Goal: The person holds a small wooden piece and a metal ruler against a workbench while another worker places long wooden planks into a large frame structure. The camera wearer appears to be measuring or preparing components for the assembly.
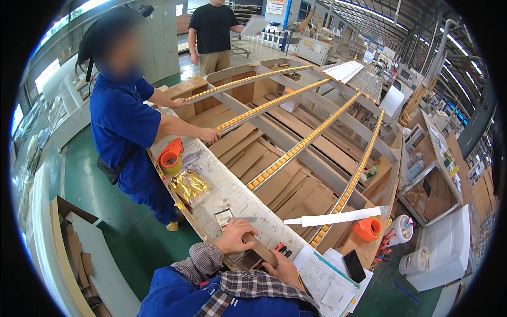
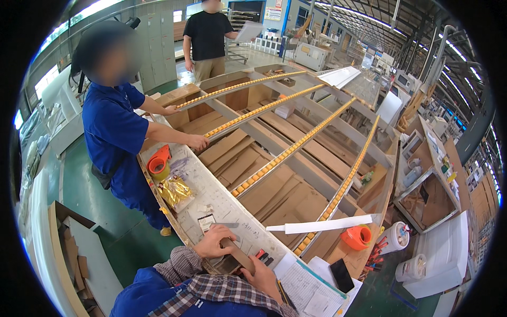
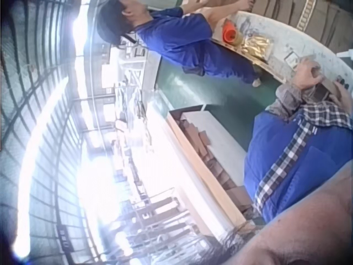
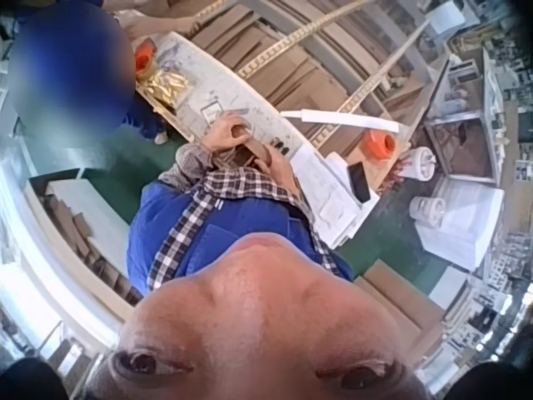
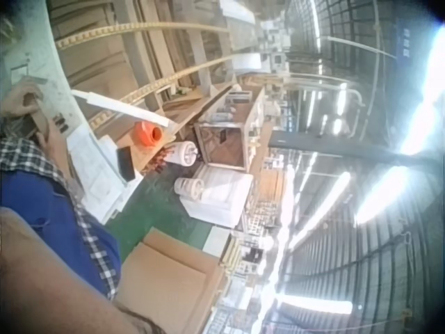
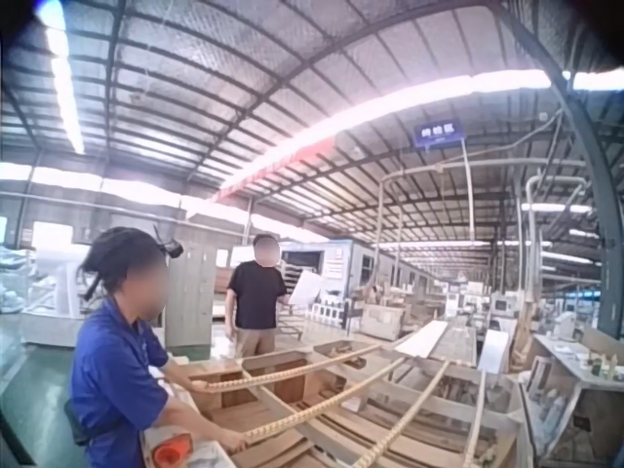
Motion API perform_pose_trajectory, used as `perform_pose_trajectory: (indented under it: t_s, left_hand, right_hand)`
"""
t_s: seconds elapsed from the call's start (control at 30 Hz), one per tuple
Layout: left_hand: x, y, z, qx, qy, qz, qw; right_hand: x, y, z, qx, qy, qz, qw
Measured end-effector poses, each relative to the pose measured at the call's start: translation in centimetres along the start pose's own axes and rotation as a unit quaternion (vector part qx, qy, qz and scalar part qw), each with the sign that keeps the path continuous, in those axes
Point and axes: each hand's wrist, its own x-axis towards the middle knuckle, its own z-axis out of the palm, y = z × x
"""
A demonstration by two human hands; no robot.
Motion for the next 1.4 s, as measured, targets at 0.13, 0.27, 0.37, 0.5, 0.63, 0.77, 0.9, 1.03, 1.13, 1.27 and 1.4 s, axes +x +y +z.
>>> perform_pose_trajectory:
  t_s: [0.13, 0.27, 0.37, 0.5, 0.63, 0.77, 0.9, 1.03, 1.13, 1.27, 1.4]
  left_hand:
    - [0.0, -0.2, 0.0, 0.007, -0.021, 0.008, 1.0]
    - [0.0, 0.2, -0.1, 0.024, -0.02, 0.015, 0.999]
    - [0.0, 0.3, 0.0, 0.026, -0.025, 0.007, 0.999]
    - [0.2, 0.5, -0.5, 0.028, -0.057, -0.02, 0.998]
    - [0.0, 0.3, 0.0, 0.026, -0.023, 0.032, 0.999]
    - [0.0, 0.3, -0.4, 0.012, -0.026, 0.043, 0.999]
    - [-0.1, 0.9, -0.8, 0.028, -0.027, 0.055, 0.998]
    - [-0.2, 1.2, -1.5, 0.067, -0.024, 0.093, 0.993]
    - [0.1, 0.9, -1.9, 0.079, -0.055, 0.096, 0.991]
    - [-0.2, 0.7, -1.5, 0.059, -0.044, 0.087, 0.993]
    - [-0.3, 0.6, -1.3, 0.049, -0.042, 0.07, 0.996]
  right_hand:
    - [-0.1, -0.6, -0.3, 0.001, -0.003, 0.013, 1.0]
    - [0.0, -0.1, 0.3, -0.019, 0.033, -0.001, 0.999]
    - [0.0, -0.5, 0.0, -0.025, 0.014, 0.023, 0.999]
    - [0.2, -0.5, 0.0, -0.022, 0.013, 0.025, 0.999]
    - [-0.1, -0.6, -0.4, -0.014, -0.026, 0.041, 0.999]
    - [0.1, 0.2, 0.0, -0.007, -0.02, 0.023, 0.999]
    - [0.1, -0.4, -0.4, -0.013, -0.025, 0.032, 0.999]
    - [0.0, -0.2, -0.1, -0.02, -0.027, 0.038, 0.999]
    - [0.1, -0.3, -0.1, -0.02, -0.019, 0.033, 0.999]
    - [0.1, -0.4, -0.2, -0.02, -0.024, 0.041, 0.999]
    - [0.0, -0.4, 0.0, -0.018, 0.009, 0.011, 1.0]
